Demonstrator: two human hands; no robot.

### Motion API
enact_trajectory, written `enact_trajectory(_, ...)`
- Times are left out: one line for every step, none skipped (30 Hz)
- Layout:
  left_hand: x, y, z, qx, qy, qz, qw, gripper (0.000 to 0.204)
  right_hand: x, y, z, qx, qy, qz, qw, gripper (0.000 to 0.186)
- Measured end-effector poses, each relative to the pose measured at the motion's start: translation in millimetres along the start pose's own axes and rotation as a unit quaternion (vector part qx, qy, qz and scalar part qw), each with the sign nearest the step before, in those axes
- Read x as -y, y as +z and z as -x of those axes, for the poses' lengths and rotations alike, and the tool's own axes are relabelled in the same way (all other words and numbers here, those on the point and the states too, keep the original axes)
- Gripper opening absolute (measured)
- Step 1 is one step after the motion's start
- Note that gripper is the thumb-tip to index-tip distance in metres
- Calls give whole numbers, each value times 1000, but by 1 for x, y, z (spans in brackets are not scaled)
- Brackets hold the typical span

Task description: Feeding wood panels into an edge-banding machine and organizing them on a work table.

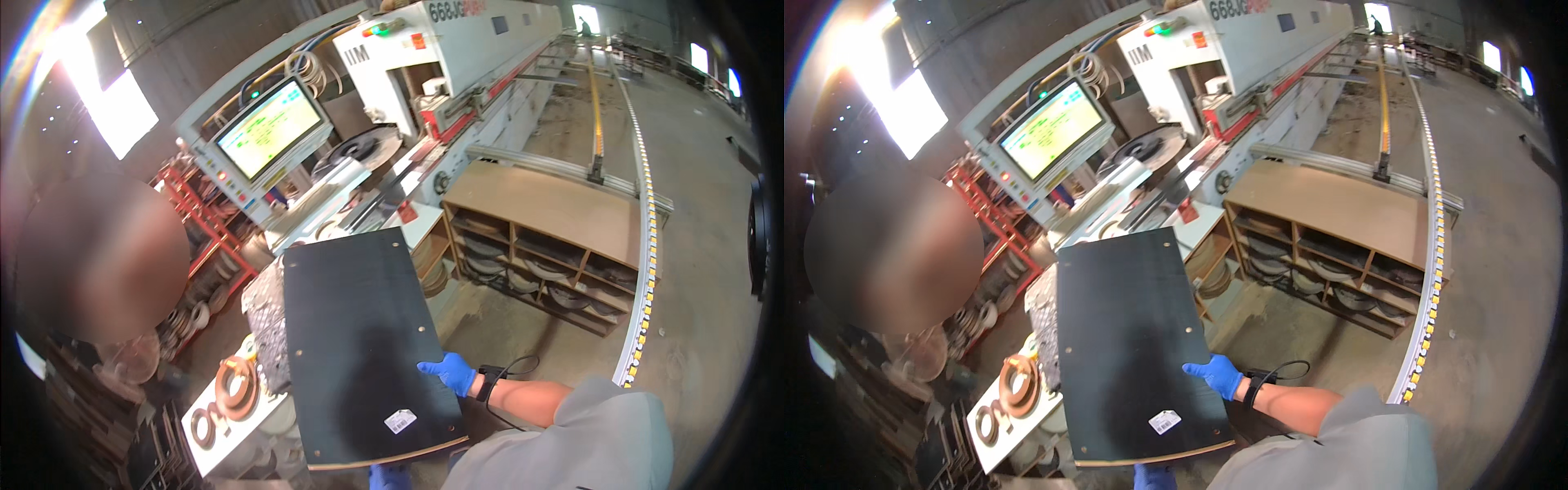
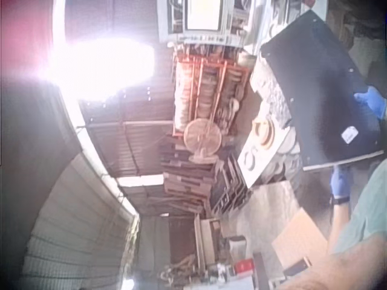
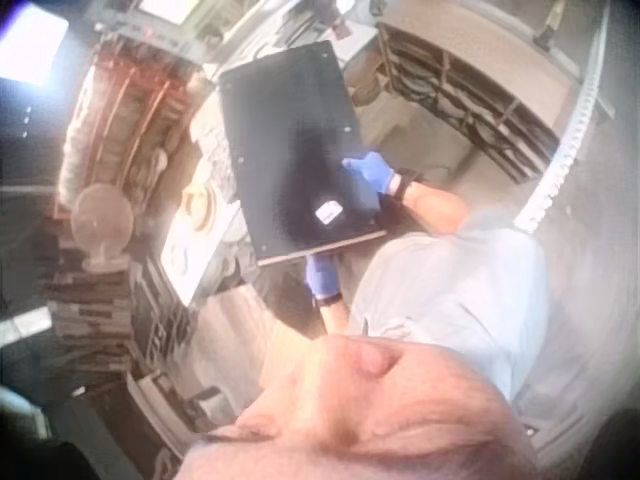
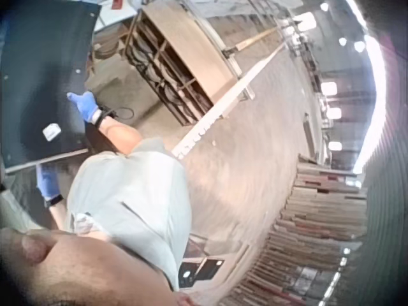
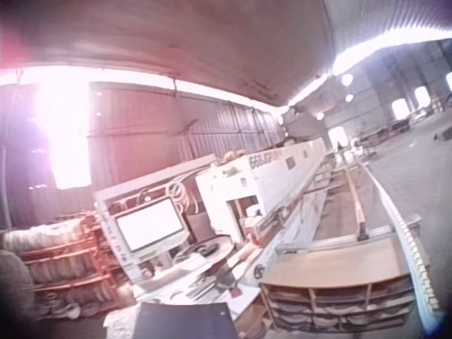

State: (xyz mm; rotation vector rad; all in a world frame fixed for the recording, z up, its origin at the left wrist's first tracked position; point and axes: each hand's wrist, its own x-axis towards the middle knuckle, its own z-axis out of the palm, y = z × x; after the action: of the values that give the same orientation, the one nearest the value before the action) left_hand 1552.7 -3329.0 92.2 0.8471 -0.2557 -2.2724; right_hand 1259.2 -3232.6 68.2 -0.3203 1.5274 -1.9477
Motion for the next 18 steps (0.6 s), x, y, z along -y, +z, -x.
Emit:
enact_trajectory(7,-16,-50,42,-27,-111,993,30,3,-9,-11,-12,-5,5,1000,38)
enact_trajectory(12,-16,-92,88,-51,-221,970,33,6,-15,-25,-60,21,44,997,38)
enact_trajectory(16,-20,-126,113,-56,-256,958,35,10,-20,-39,-107,47,82,990,39)
enact_trajectory(16,-15,-162,141,-60,-295,943,38,12,-19,-57,-155,73,114,979,41)
enact_trajectory(24,-3,-197,193,-85,-237,948,34,-1,-17,-76,-154,-36,-67,985,44)
enact_trajectory(23,5,-225,163,-70,-247,953,22,-14,-18,-97,-160,-45,-65,984,44)
enact_trajectory(24,17,-246,182,-88,-262,944,24,-31,-30,-118,-205,-65,-47,976,42)
enact_trajectory(26,39,-274,206,-97,-273,935,26,-38,-37,-148,-241,-92,-28,966,40)
enact_trajectory(30,65,-298,223,-100,-269,932,26,-46,-41,-171,-273,-81,-65,956,38)
enact_trajectory(34,84,-312,209,-128,-277,929,16,-63,-60,-196,-303,-62,-30,951,36)
enact_trajectory(32,93,-325,185,-154,-286,928,8,-59,-56,-208,-303,-64,-77,948,35)
enact_trajectory(35,104,-343,187,-158,-287,926,8,-52,-53,-219,-302,-65,-125,943,34)
enact_trajectory(41,117,-363,192,-172,-290,921,9,-45,-57,-235,-307,-65,-127,941,34)
enact_trajectory(45,130,-378,197,-190,-298,915,9,-42,-62,-251,-321,-50,-133,936,32)
enact_trajectory(51,143,-389,191,-184,-323,909,12,-41,-67,-264,-335,-34,-139,931,29)
enact_trajectory(54,149,-401,190,-190,-330,905,12,-43,-69,-275,-343,-30,-145,928,29)
enact_trajectory(59,154,-414,190,-199,-333,902,15,-40,-71,-286,-350,-49,-140,925,30)
enact_trajectory(67,161,-430,191,-204,-335,900,19,-38,-74,-300,-355,-70,-134,923,31)
